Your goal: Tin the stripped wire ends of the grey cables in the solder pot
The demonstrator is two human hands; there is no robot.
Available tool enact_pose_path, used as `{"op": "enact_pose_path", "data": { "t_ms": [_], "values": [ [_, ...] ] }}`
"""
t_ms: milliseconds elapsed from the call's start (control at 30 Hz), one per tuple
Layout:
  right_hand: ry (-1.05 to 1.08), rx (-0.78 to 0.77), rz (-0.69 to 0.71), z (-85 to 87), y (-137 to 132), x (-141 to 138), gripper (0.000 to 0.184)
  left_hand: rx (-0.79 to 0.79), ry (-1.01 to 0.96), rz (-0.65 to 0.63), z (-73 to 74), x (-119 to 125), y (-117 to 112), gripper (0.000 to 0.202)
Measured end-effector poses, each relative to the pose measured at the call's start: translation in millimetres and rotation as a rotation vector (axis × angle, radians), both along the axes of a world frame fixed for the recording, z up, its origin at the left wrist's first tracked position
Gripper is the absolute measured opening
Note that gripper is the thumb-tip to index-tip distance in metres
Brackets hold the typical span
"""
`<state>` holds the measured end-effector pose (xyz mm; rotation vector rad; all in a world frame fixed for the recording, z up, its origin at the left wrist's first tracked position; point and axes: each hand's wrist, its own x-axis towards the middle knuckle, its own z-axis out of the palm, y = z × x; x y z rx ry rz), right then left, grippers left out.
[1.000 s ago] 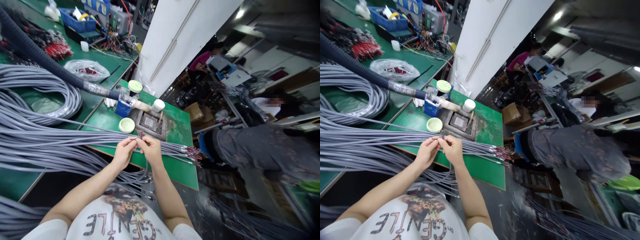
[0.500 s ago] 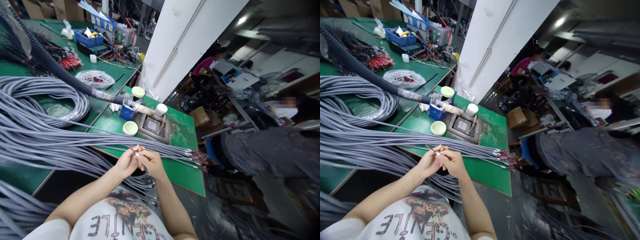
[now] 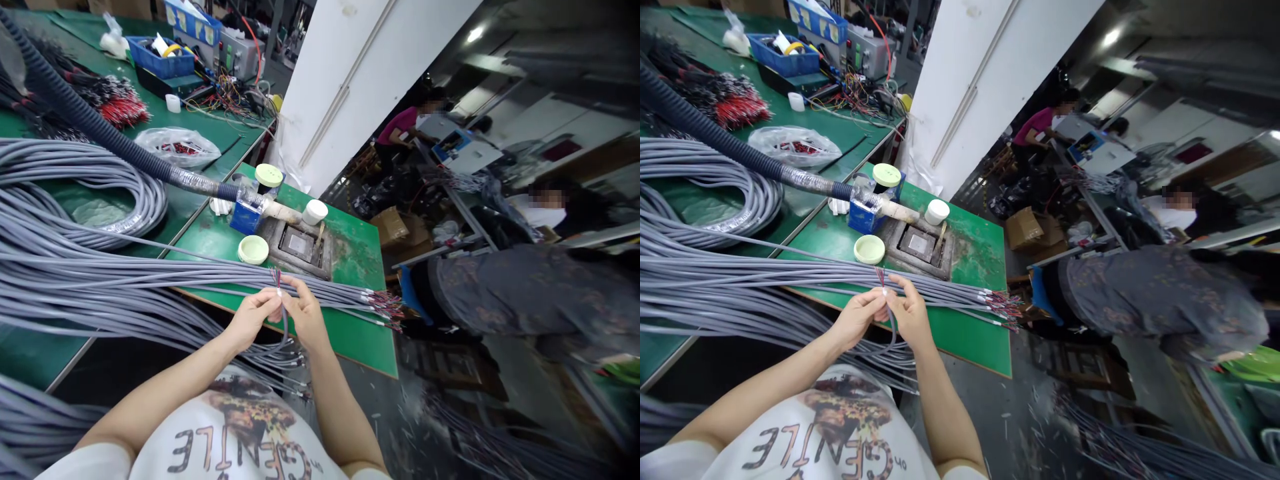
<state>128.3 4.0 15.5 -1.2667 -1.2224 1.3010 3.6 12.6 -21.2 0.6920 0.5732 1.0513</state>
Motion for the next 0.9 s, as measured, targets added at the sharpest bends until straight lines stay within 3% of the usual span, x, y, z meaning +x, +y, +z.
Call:
{"op": "enact_pose_path", "data": {
  "t_ms": [133, 333, 433, 667, 767, 900],
  "values": [
    [-0.202, 0.104, -0.095, 22.4, 7.4, 20.2, 0.031, 0.069, 0.134, 0.017, 1.5, -2.4, -0.4, 0.031],
    [-0.214, -0.089, 0.199, 53.0, 18.7, 29.6, 0.032, 0.097, 0.150, -0.140, 5.6, -1.1, -7.6, 0.036],
    [-0.216, -0.071, 0.208, 54.8, 22.8, 26.3, 0.023, 0.098, 0.146, -0.166, 7.9, -1.8, -10.1, 0.037],
    [-0.186, 0.012, 0.121, 40.9, 24.2, 20.0, 0.018, 0.073, 0.172, -0.134, 4.2, -7.0, -12.5, 0.038],
    [-0.234, 0.048, 0.221, 43.3, 28.6, 25.7, 0.020, 0.078, 0.150, -0.160, 3.0, -8.9, -12.6, 0.037],
    [-0.317, 0.209, 0.399, 53.7, 38.6, 34.9, 0.020, 0.091, 0.161, -0.214, 4.9, -10.8, -13.0, 0.037]
  ]
}}
